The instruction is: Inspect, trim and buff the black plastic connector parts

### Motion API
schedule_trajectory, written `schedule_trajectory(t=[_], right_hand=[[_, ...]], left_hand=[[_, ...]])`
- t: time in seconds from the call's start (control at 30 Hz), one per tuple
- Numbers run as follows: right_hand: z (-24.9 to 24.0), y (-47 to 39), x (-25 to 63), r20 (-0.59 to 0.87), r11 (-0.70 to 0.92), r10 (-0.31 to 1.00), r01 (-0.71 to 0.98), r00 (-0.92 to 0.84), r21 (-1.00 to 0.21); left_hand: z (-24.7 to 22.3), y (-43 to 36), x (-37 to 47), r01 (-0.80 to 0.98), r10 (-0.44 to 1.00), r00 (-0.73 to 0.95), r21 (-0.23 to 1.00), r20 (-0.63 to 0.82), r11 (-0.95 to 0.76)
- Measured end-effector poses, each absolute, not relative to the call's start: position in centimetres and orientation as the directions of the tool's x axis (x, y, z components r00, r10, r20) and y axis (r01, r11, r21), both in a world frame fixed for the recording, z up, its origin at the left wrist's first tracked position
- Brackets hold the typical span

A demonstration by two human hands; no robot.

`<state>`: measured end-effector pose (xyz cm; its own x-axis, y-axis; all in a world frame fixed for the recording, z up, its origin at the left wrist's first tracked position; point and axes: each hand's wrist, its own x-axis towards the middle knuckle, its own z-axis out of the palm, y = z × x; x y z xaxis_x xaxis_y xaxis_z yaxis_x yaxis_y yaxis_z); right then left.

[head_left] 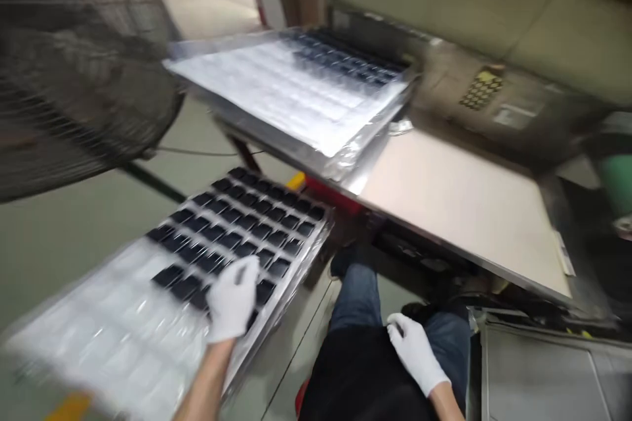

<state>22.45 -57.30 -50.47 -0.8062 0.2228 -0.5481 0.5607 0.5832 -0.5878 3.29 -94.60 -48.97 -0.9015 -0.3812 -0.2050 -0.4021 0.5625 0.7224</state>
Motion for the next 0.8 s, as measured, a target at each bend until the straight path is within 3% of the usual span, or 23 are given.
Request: schedule_trajectory(t=[0.07, 0.17, 0.23, 0.4, 0.57, 0.63, 0.7, 0.8], right_hand=[[-50.5, -57.8, 22.7, -0.547, 0.592, 0.232, 0.563, -0.804, -0.577], [-50.2, -57.6, 23.8, -0.526, 0.564, 0.28, 0.581, -0.803, -0.587], [-49.8, -56.9, 25.3, -0.504, 0.517, 0.36, 0.617, -0.785, -0.593], [-48.9, -55.0, 31.1, -0.428, 0.342, 0.632, 0.728, -0.646, -0.595], [-49.8, -53.8, 39.6, -0.365, 0.029, 0.882, 0.807, -0.298, -0.59], [-50.8, -53.5, 43.1, -0.346, -0.122, 0.93, 0.785, -0.123, -0.608], [-51.8, -53.1, 45.9, -0.35, -0.233, 0.937, 0.742, -0.004, -0.629], [-52.6, -51.2, 47.2, -0.374, -0.281, 0.927, 0.696, 0.02, -0.661]], left_hand=[[-46.8, -86.2, 4.6, -0.214, -0.06, -0.976, 0.88, -0.209, 0.424], [-41.8, -73.8, 4.3, 0.176, 0.547, -0.831, 0.98, 0.097, 0.094], [-39.0, -66.6, 1.7, 0.313, 0.704, -0.681, 0.949, 0.201, 0.032], [-36.4, -51.9, -6.2, 0.323, 0.802, -0.591, 0.935, 0.079, 0.146], [-37.3, -44.5, -8.0, 0.388, 0.799, -0.6, 0.887, 0.037, 0.25], [-39.1, -44.0, -9.2, 0.478, 0.818, -0.57, 0.84, 0.073, 0.258], [-41.2, -43.8, -10.8, 0.469, 0.784, -0.621, 0.801, 0.0, 0.371], [-42.7, -43.4, -12.4, 0.508, 0.76, -0.649, 0.749, 0.008, 0.426]])
